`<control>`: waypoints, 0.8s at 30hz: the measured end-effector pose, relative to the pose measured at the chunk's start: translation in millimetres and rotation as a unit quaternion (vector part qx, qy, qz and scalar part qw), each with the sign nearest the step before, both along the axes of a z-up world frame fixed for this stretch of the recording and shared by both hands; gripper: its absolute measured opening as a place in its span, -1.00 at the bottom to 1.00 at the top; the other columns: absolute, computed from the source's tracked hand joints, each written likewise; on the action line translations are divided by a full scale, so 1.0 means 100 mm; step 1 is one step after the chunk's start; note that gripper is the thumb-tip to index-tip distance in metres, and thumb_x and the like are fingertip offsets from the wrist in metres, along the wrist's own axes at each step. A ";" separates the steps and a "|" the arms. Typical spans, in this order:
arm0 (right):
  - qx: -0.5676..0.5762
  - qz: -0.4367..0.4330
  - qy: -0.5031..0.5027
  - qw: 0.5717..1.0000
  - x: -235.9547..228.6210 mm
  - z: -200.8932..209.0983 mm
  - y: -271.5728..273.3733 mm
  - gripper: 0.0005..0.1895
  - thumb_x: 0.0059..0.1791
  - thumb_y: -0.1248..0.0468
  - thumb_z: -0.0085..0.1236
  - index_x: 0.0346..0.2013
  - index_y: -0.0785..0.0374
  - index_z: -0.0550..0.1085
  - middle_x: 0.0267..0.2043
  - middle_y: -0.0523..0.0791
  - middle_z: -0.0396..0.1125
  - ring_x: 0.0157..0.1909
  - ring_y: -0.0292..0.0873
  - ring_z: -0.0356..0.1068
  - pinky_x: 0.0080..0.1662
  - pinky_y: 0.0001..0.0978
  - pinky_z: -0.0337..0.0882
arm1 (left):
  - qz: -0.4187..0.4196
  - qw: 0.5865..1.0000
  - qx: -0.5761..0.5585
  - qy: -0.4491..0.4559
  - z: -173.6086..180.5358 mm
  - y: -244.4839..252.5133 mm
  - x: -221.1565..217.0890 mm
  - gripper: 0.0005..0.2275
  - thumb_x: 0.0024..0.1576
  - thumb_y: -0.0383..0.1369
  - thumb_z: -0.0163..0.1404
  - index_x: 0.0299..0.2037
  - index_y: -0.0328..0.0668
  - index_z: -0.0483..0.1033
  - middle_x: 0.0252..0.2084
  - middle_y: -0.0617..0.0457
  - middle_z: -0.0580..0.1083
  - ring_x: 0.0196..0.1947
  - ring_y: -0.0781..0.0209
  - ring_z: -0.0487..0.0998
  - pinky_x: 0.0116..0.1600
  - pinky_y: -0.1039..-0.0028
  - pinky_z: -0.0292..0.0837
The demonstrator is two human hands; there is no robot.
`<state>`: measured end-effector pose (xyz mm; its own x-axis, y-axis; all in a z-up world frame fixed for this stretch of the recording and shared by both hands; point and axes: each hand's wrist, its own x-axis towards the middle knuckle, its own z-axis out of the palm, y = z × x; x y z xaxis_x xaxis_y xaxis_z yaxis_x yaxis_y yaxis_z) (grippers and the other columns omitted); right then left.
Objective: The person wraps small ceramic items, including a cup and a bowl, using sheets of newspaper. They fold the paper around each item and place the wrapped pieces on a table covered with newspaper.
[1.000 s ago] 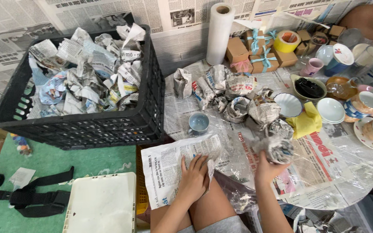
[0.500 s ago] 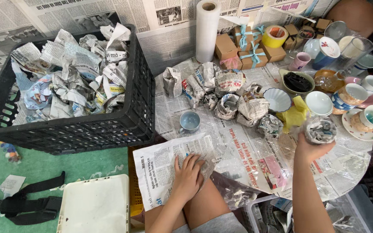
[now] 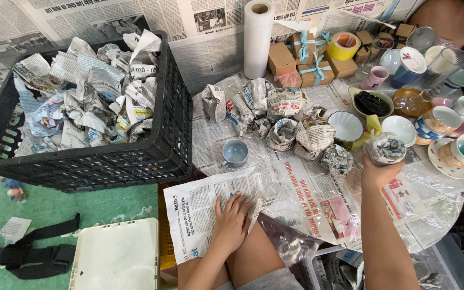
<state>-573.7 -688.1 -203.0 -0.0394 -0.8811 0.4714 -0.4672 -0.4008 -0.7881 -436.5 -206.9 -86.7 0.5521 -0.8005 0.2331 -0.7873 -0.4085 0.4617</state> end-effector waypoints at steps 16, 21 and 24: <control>-0.047 0.154 0.142 0.977 0.29 0.13 1.33 -0.41 -0.04 0.16 0.43 0.24 0.12 0.43 0.47 0.17 0.02 0.51 0.27 -0.05 0.41 0.23 0.16 | 0.000 1.000 0.013 0.000 -0.02 0.01 -0.02 -0.70 0.18 -0.36 -0.04 0.12 -0.17 0.48 0.25 -0.06 0.37 0.38 -0.04 0.19 0.43 -0.23 -0.30; -0.024 0.129 0.158 0.979 0.45 0.29 1.15 -0.36 -0.06 0.20 0.38 0.26 0.17 0.34 0.43 0.17 0.04 0.46 0.28 -0.04 0.40 0.25 0.13 | 0.005 1.000 0.005 0.000 -0.04 0.05 0.02 -0.71 0.21 -0.36 -0.04 0.12 -0.18 0.49 0.24 -0.07 0.38 0.38 -0.03 0.20 0.45 -0.20 -0.29; -0.030 0.104 0.227 0.968 0.48 0.51 1.27 -0.09 -0.24 0.16 0.46 0.31 0.29 0.22 0.40 0.26 -0.06 0.42 0.39 -0.20 0.32 0.36 -0.01 | 0.006 1.000 0.017 -0.019 -0.05 0.06 0.00 -0.64 0.12 -0.38 -0.01 0.14 -0.28 0.47 0.27 -0.09 0.37 0.40 -0.04 0.20 0.46 -0.17 -0.30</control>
